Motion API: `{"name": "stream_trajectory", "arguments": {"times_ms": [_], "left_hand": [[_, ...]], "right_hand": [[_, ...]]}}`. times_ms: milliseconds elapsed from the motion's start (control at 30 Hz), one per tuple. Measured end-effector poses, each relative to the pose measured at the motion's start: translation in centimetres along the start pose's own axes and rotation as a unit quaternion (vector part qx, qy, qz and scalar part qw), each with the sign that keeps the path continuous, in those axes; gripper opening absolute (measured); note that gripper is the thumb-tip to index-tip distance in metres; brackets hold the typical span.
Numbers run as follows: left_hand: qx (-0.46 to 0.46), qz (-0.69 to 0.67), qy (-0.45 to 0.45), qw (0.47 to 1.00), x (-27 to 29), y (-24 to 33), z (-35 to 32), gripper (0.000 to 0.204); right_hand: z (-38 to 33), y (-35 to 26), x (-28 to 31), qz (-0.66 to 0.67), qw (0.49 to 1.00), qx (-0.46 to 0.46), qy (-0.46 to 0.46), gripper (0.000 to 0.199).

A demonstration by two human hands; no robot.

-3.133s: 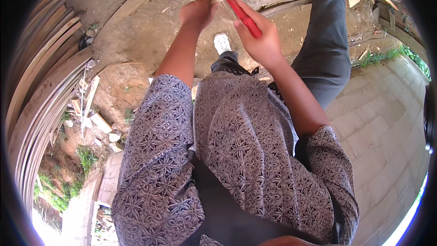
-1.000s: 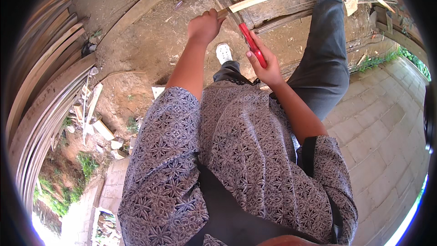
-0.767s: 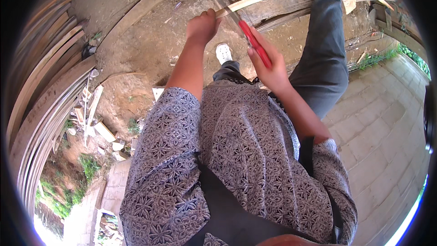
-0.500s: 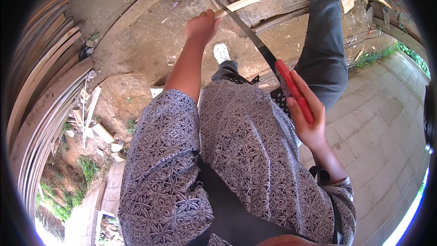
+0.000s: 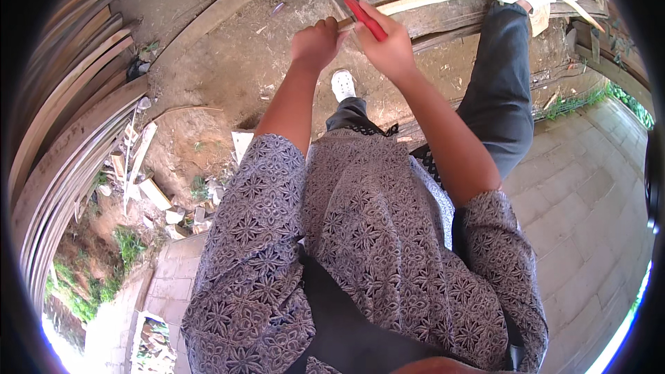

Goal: The person uses a red-handled hand saw to cut thin wooden strips on a wooden workbench. The person holds the wood with the left hand and saws with the right hand, producing small cut pieces that accumulate on the bench.

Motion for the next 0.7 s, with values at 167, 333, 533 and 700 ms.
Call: {"name": "stream_trajectory", "arguments": {"times_ms": [167, 333, 533, 700], "left_hand": [[0.007, -0.003, -0.006, 1.0, -0.3, -0.3, -0.2, 0.04], [-0.006, 0.025, 0.017, 1.0, -0.6, -0.9, 0.4, 0.041], [-0.003, 0.05, -0.004, 0.999, -0.7, -0.3, -0.1, 0.041], [0.003, 0.04, 0.007, 0.999, -1.1, -0.5, -0.4, 0.039]], "right_hand": [[-4.0, 2.6, 0.2, 0.072, 0.994, 0.081, -0.029, 0.051], [-5.9, 1.3, 1.4, 0.041, 0.998, 0.051, -0.012, 0.05], [-15.5, -2.8, 7.6, 0.015, 0.997, -0.067, -0.039, 0.049], [-20.5, -6.5, 11.5, -0.016, 0.997, -0.071, -0.033, 0.05]]}}
Point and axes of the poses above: each hand's wrist, its own z-axis towards the middle knuckle, its own x-axis out of the back of the hand, y = z × x, the point moved 9 cm from there along z, towards the middle knuckle, and after that the axes turned 12 degrees about -x, right-handed, at the moved point
